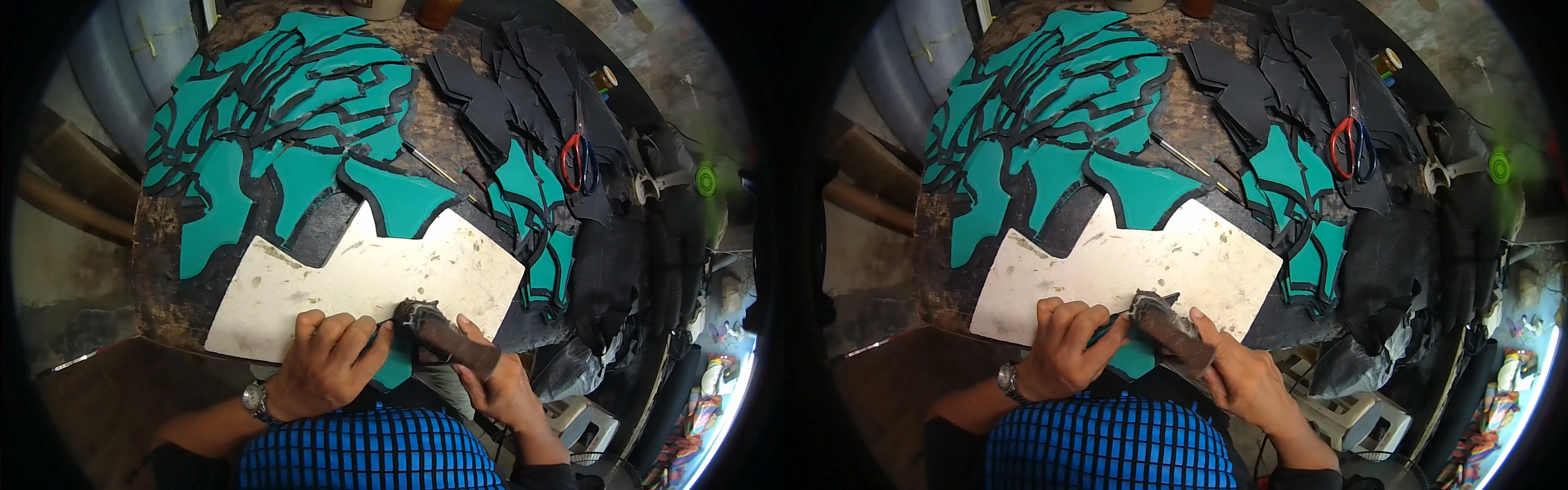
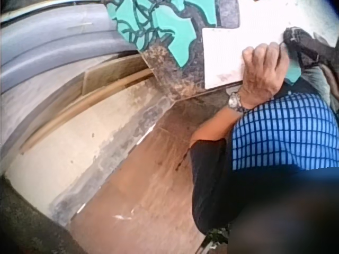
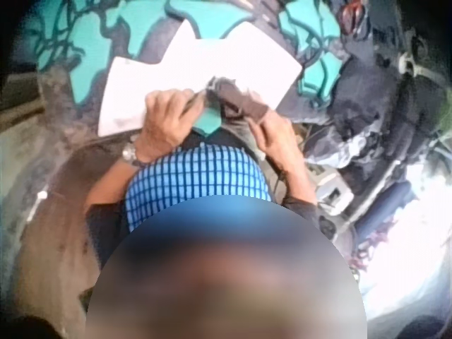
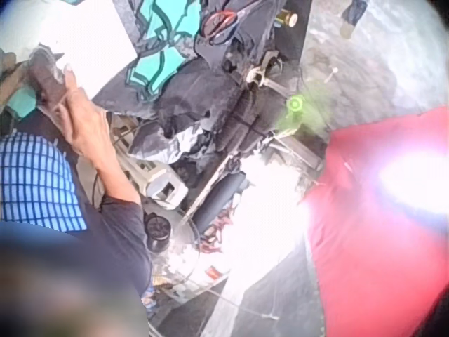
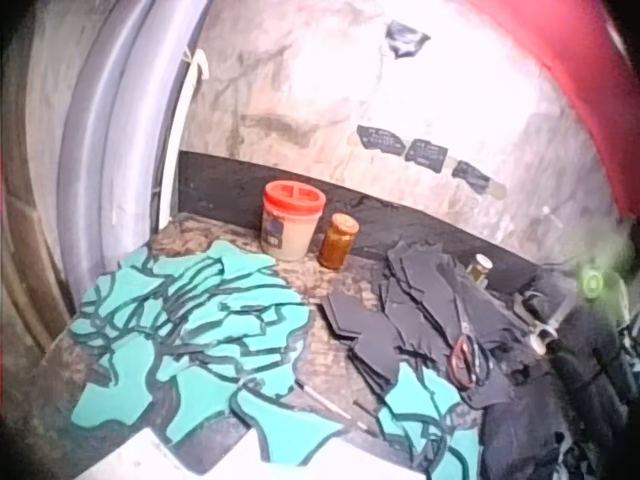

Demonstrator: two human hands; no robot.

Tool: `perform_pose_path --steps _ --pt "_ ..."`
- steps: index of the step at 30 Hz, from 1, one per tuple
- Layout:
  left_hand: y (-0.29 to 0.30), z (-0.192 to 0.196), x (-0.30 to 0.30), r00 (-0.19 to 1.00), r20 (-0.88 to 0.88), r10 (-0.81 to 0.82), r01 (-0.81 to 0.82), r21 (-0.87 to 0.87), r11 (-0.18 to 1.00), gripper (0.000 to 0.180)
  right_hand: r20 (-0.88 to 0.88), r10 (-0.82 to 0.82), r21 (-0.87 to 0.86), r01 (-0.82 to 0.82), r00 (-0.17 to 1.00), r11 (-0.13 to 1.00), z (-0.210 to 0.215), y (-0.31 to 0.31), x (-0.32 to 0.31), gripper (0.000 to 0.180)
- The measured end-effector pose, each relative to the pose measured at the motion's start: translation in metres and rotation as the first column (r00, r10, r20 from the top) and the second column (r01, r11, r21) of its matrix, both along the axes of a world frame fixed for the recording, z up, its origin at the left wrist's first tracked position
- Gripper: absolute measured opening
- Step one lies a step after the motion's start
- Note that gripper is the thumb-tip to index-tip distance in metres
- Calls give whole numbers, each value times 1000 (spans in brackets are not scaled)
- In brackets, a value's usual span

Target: The person repeatedly hammers the edges of green rubber pieces with a hammer on a white board. They pick up each piece, position it, strike it, and place it back on the table. The process is repeated for multiple pieces throughout the clip.

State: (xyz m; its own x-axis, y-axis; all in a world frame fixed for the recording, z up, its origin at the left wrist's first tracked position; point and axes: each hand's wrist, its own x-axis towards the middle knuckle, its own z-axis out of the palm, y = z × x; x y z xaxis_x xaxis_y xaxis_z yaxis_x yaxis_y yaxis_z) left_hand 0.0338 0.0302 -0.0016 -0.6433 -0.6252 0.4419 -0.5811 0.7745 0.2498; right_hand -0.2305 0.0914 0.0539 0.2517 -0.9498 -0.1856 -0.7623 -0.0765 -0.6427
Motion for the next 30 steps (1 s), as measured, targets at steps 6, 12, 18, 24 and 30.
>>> perform_pose_path --steps 6,12,18,24,30 --pt "2 -1 3 1000 -21 5 -5 11 1000 20 17 -16 27 16 1000 1000 2 -7 -2 47" --pt "-2 0 3 989 -150 -3 27 156 987 23 62 -7 -58 11 998 998 11 -6 4 53" --pt "-9 5 4 980 -197 28 42 345 938 25 -11 4 57 -4 1000 998 10 -7 7 42" --pt "-20 7 -5 983 -157 94 -37 331 943 19 16 2 45 -2 1000 999 5 -3 5 43" --pt "-26 12 -7 979 -183 92 -24 344 939 14 15 13 16 -13 1000 1000 1 -1 4 46"
